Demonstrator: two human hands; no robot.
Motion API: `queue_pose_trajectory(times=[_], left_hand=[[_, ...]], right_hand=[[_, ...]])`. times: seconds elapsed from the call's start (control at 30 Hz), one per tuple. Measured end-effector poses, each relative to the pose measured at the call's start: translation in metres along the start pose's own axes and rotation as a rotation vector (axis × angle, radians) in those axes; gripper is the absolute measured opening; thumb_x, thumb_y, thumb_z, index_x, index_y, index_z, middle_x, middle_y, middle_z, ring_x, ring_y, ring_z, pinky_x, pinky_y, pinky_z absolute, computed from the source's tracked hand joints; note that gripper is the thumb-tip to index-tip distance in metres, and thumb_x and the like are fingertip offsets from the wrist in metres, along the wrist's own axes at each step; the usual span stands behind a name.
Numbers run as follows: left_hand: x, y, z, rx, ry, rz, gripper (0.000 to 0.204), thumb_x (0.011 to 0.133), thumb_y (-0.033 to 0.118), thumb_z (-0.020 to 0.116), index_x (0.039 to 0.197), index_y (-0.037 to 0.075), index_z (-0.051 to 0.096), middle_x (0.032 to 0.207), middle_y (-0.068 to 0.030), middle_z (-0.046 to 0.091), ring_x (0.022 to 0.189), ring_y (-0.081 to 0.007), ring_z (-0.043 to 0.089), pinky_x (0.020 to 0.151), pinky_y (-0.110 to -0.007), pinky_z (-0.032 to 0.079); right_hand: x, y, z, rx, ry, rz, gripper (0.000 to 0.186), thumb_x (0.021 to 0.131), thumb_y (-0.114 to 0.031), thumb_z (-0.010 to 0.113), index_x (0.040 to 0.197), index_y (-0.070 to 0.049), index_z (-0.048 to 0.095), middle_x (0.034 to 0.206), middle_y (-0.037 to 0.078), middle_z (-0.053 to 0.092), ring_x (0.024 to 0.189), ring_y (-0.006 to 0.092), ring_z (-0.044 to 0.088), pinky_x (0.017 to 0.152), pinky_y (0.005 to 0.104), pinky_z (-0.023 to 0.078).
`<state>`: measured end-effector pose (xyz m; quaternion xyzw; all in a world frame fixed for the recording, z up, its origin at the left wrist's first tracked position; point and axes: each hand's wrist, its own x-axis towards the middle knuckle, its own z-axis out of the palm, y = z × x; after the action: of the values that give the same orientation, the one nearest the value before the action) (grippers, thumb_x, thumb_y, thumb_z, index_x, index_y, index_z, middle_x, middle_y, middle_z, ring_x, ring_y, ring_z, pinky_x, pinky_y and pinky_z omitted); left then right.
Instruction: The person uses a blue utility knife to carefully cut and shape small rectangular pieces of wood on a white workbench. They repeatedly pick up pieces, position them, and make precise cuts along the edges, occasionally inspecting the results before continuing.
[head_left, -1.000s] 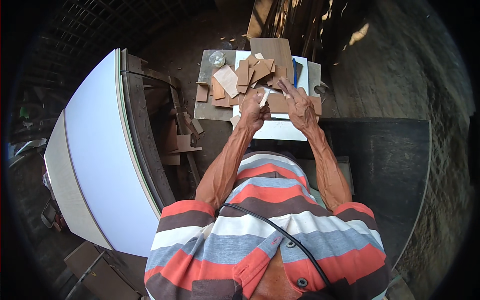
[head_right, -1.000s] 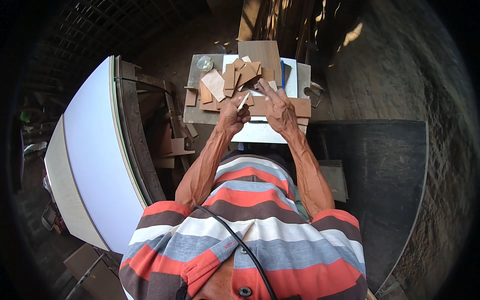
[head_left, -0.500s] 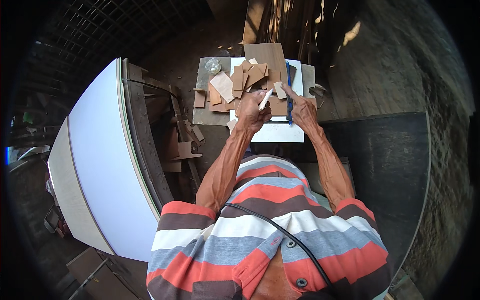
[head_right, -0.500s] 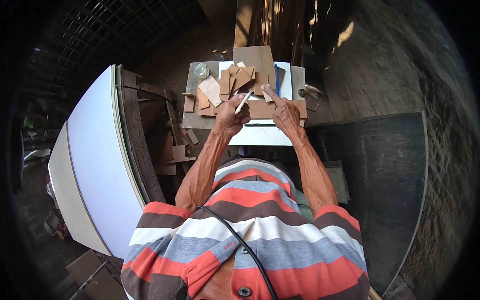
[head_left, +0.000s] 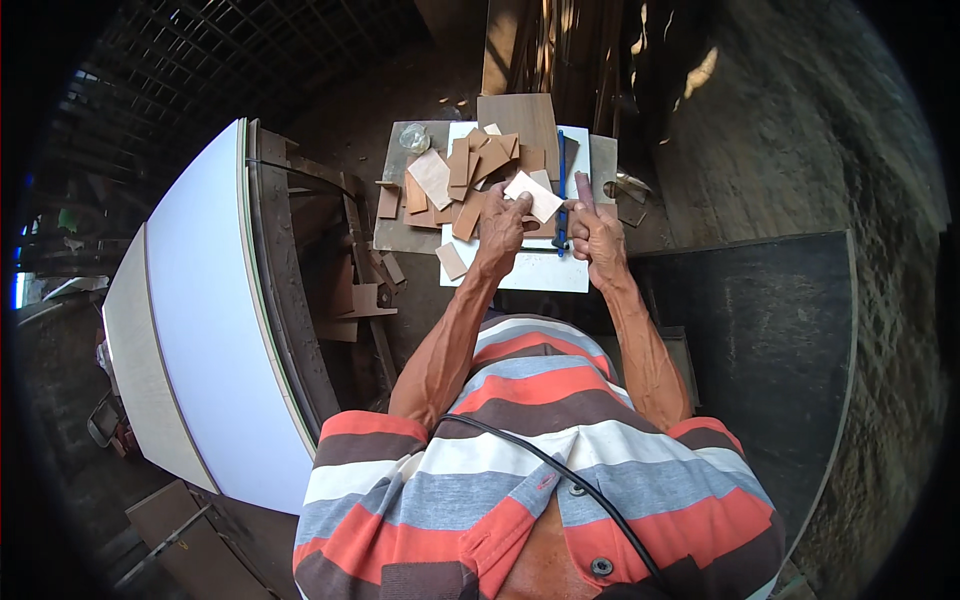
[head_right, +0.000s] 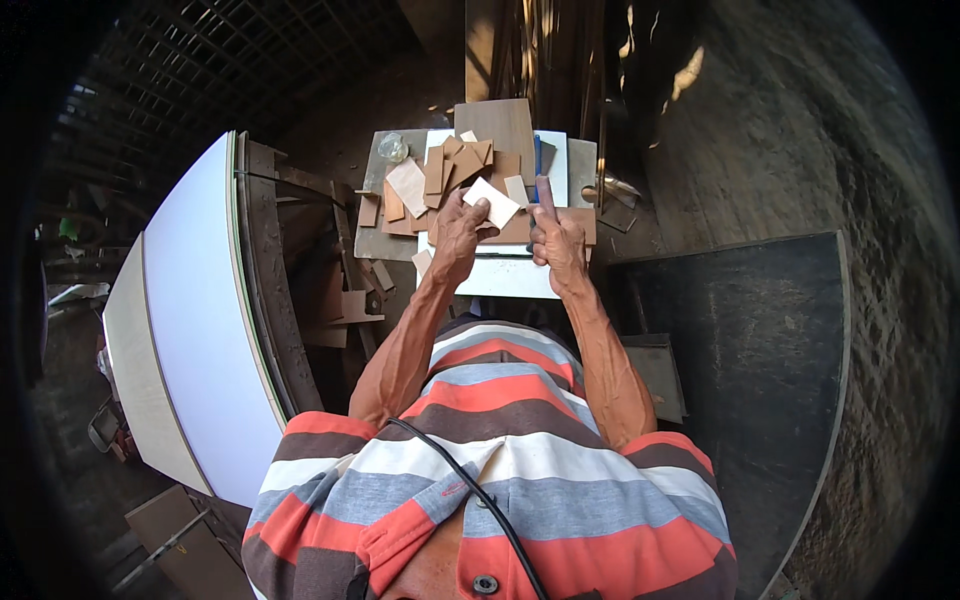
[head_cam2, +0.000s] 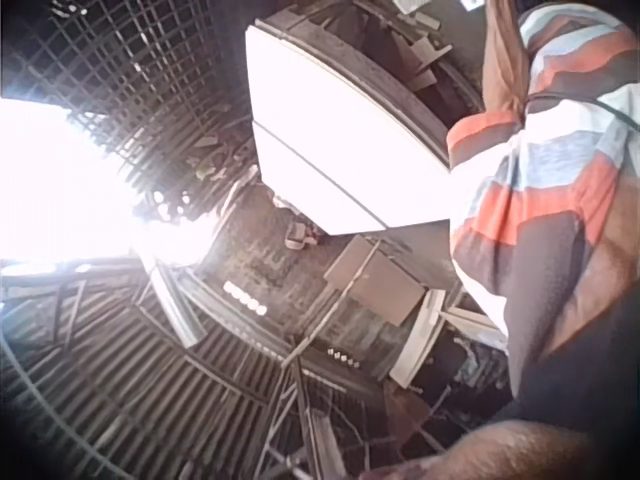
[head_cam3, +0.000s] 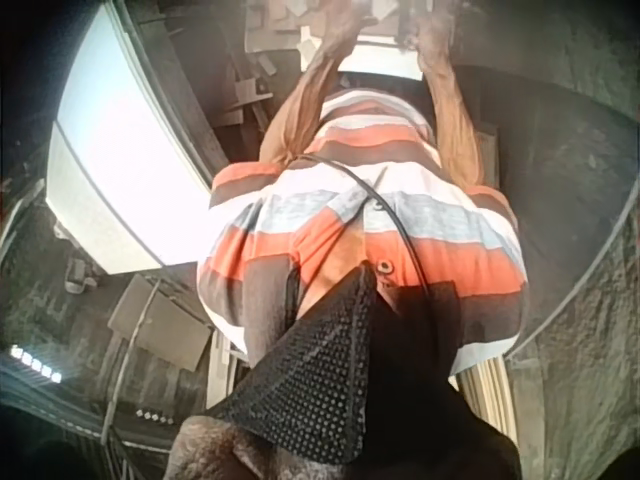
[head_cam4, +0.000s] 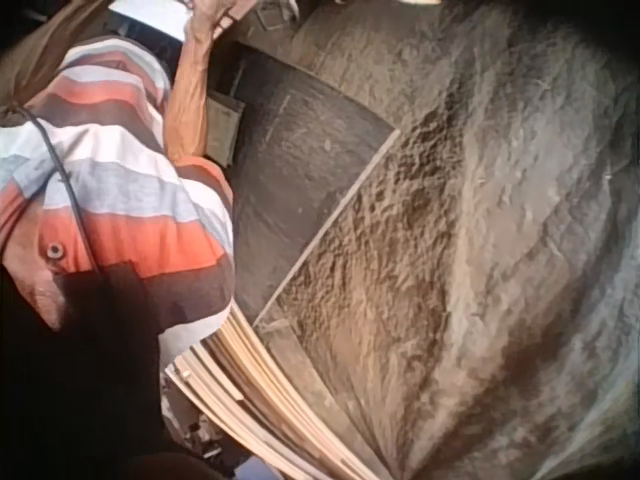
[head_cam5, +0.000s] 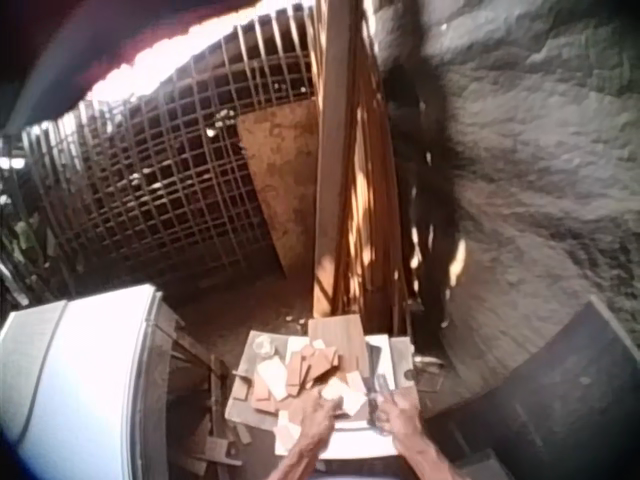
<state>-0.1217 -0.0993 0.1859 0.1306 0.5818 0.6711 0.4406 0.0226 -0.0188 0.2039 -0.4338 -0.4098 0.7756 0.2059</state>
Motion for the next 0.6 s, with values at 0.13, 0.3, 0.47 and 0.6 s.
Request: queue_pose_trajectory(times=[0.13, 0.3, 0.47, 0.6], left_hand=[[-0.008, -0.008, 0.007, 0.268, -0.003, 0.255, 0.024, 0.095, 0.011, 0.063, 0.114, -0.003, 0.058, 0.089, -0.0096, 0.068, 0.081, -0.0151, 0.065, 0.072, -0.028, 0.053], [-0.036, -0.001, 0.021, 0.568, -0.068, 0.620, 0.022, 0.086, -0.003, 0.066, 0.108, 0.001, 0.065, 0.096, -0.0069, 0.070, 0.090, -0.0175, 0.067, 0.078, -0.030, 0.053], [-0.058, 0.007, 0.011, 0.398, -0.285, 0.379, 0.038, 0.084, -0.001, 0.061, 0.122, 0.004, 0.060, 0.130, -0.0103, 0.056, 0.115, -0.0245, 0.060, 0.089, -0.034, 0.053], [-0.049, 0.028, 0.020, 0.251, -0.122, -0.320, 0.044, 0.102, 0.040, 0.049, 0.127, 0.005, 0.056, 0.110, -0.0081, 0.063, 0.089, -0.0172, 0.065, 0.066, -0.032, 0.053]], right_hand=[[-0.005, -0.002, -0.002, 0.304, -0.049, 0.126, 0.039, 0.093, -0.048, 0.066, 0.101, -0.011, 0.057, 0.063, -0.009, 0.037, 0.046, -0.0005, 0.033, 0.039, 0.0166, 0.023], [0.005, 0.002, -0.018, 0.277, -0.149, 0.117, 0.027, 0.093, -0.034, 0.066, 0.095, -0.008, 0.062, 0.066, -0.004, 0.048, 0.046, 0.0023, 0.035, 0.042, 0.0187, 0.027], [0.002, -0.002, -0.035, 0.122, -0.197, 0.011, 0.019, 0.095, -0.022, 0.060, 0.105, -0.006, 0.061, 0.071, -0.006, 0.051, 0.049, 0.0002, 0.036, 0.043, 0.0183, 0.028], [-0.005, -0.003, -0.030, -0.101, -0.217, -0.122, 0.023, 0.095, -0.021, 0.057, 0.106, -0.001, 0.060, 0.070, -0.002, 0.051, 0.050, 0.0049, 0.041, 0.044, 0.0226, 0.033]])
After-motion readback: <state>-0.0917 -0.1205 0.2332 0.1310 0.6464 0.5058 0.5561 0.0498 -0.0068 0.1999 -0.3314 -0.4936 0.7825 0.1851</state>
